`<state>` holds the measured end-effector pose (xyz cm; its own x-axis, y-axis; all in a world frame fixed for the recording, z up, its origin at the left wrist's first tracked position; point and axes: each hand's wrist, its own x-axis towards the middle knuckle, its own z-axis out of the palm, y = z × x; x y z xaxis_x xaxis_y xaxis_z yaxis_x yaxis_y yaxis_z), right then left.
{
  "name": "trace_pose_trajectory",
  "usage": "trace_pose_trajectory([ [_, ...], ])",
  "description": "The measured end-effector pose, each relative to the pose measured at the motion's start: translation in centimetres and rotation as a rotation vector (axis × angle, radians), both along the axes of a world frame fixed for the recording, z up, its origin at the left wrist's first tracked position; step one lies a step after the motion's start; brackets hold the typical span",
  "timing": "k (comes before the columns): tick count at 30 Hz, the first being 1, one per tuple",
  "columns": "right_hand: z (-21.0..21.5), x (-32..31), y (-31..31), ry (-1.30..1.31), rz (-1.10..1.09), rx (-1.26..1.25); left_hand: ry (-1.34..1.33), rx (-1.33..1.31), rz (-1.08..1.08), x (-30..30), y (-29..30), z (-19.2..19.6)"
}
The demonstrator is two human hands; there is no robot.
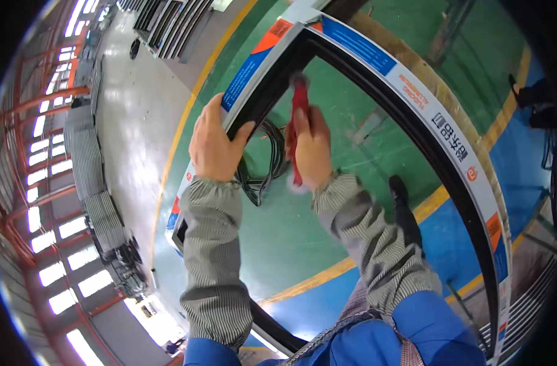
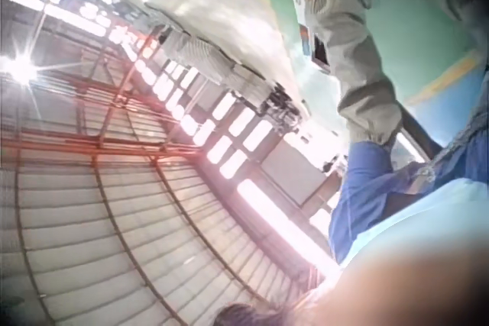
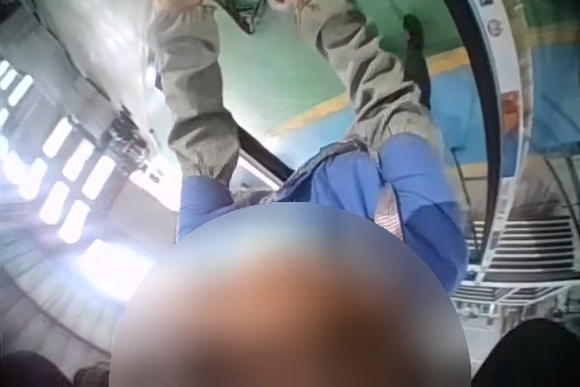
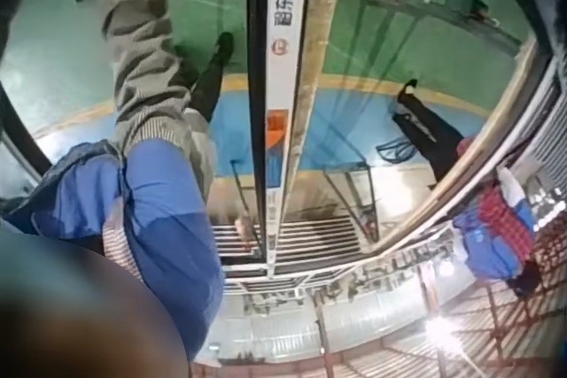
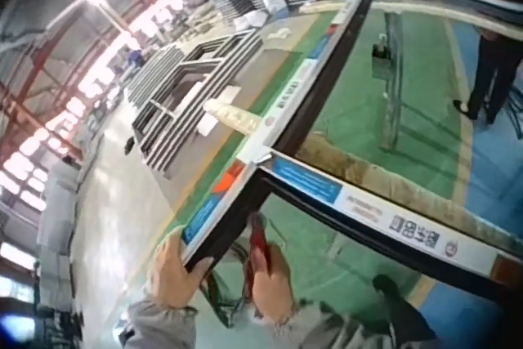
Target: Assembling or finishing metal window frames by applying a seal or protective strip.
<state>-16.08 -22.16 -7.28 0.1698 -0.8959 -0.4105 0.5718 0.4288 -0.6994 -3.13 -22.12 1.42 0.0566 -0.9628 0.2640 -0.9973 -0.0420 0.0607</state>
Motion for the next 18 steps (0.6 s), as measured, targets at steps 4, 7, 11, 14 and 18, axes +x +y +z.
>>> trace_pose_trajectory([
  [4, 0.5, -0.4, -5.1, 0.057, -0.144, -0.077, 0.023, 0.236, 0.090, 0.8, -0.2, 1.5],
  [7, -0.4, 2.5, -3.8, 0.370, -0.298, -0.260, -0.066, 0.126, 0.050, 0.7, -0.2, 0.5],
  [11, 1.4, 7.4, 4.9, 0.278, -0.235, -0.149, -0.075, 0.171, 0.071, 0.2, -0.1, 0.9],
  [14, -0.1, 4.3, 2.2, 0.394, -0.094, -0.166, -0.089, 0.065, -0.015, -0.3, -0.4, -0.9],
  [18, 1.4, 3.2, -4.8, 0.612, -0.270, -0.242, -0.087, 0.113, 0.090, 2.0, 0.7, 1.9],
])
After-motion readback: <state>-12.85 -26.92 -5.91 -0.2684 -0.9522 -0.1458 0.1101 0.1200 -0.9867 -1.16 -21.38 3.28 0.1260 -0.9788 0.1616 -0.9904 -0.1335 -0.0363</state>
